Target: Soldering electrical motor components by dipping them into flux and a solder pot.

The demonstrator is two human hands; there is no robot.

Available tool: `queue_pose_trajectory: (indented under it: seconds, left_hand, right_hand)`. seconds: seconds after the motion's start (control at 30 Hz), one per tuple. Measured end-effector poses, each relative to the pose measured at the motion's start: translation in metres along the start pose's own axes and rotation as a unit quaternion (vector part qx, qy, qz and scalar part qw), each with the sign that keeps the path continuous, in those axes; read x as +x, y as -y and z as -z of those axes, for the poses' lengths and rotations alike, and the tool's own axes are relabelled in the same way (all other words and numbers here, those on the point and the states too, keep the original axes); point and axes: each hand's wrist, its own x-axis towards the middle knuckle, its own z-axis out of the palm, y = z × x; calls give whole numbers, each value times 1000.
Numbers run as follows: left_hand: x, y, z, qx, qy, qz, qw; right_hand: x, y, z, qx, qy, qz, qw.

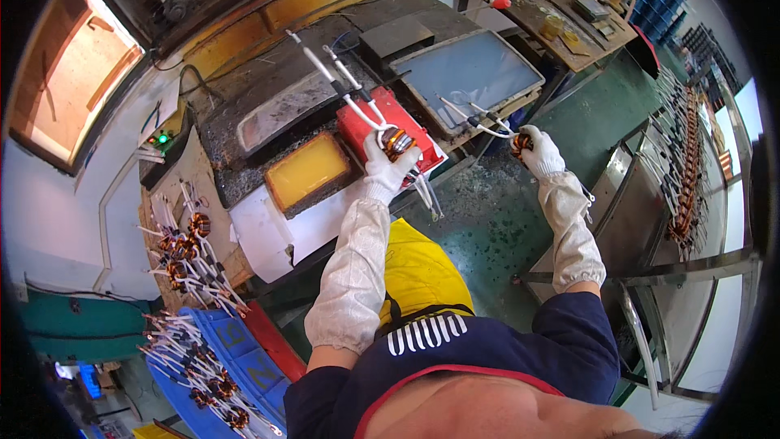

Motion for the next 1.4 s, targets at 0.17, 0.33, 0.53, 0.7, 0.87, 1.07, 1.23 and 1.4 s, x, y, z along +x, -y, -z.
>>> queue_pose_trajectory:
  seconds: [0.17,0.33,0.53,0.7,0.87,1.07,1.23,1.4]
  left_hand:
    - [-1,-4,-1,-4,12,-1,1000]
    - [2,-3,1,38,17,-10,999]
    - [-2,-10,0,47,16,-17,999]
    - [-2,-15,-3,60,-2,-19,998]
    - [0,-10,1,77,7,-16,997]
    - [4,1,5,59,26,-24,998]
    - [5,1,5,99,3,-27,995]
    - [5,2,-3,48,4,-69,996]
  right_hand:
    - [1,5,15,-51,14,21,998]
    - [-3,-19,52,-113,-55,89,988]
    - [-35,-97,115,-280,-145,36,948]
    - [-80,-172,179,-372,-134,-87,914]
    - [-133,-245,233,-496,-106,-237,829]
    - [-168,-277,269,-494,-27,-412,765]
    - [-172,-285,267,-398,-7,-527,751]
    - [-185,-315,250,-350,-146,-430,819]
